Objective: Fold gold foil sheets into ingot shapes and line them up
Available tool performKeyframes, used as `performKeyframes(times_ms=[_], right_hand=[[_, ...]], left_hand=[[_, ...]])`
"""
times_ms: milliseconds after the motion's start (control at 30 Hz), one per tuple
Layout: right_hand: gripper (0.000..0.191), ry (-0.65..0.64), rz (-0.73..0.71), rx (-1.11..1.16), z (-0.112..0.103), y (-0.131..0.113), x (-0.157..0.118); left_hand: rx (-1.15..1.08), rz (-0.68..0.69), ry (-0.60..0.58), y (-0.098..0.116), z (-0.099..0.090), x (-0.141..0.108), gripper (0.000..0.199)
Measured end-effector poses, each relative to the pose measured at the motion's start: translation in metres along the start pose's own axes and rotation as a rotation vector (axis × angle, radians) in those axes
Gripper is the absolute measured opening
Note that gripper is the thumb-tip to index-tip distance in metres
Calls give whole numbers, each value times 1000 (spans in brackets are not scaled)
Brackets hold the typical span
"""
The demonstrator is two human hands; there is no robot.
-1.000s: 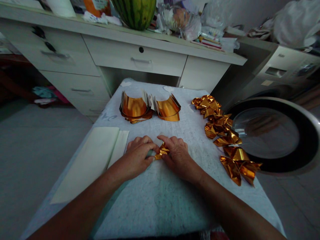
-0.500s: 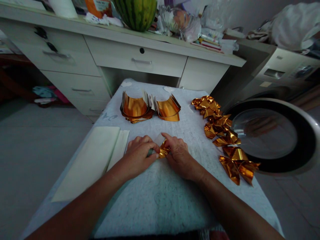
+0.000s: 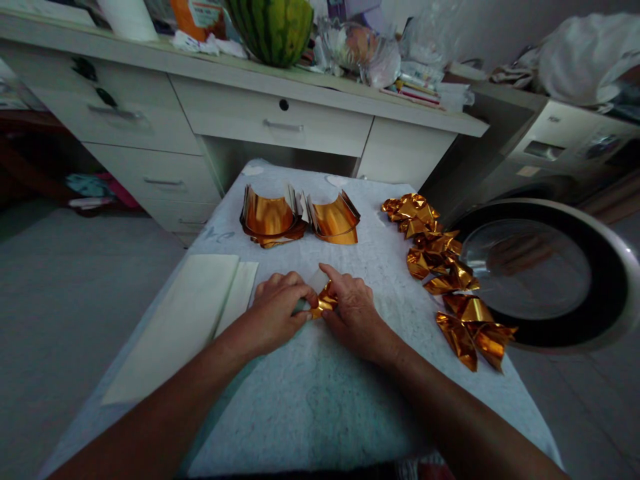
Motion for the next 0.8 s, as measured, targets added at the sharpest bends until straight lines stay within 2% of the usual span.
performKeyframes(times_ms=[200, 400, 500, 600, 700, 800], right_hand=[[78, 9, -17, 59, -1, 3, 0], [80, 81, -35, 149, -3, 8, -2], [67, 161, -67, 251, -5, 11, -3], [41, 293, -78, 291, -13, 16, -3], [27, 360, -60, 159, -19, 19, -2], [31, 340, 29, -8, -20, 24, 1]], left_hand=[[-13, 49, -12, -5, 2, 0, 25], [-28, 85, -40, -6, 2, -2, 32], [-40, 90, -57, -5, 0, -4, 38], [-42, 74, -49, -4, -2, -5, 40], [-48, 40, -20, -2, -3, -4, 24], [-52, 6, 47, 0, -3, -2, 17]])
Point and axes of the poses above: each hand's wrist, its own x-axis towards the middle knuckle, its own z-axis out of the palm, y = z × x, the point moved 7 cm from there along x, towards the middle knuckle, and after that the axes turned 11 degrees about -z, right-handed, at the moved point
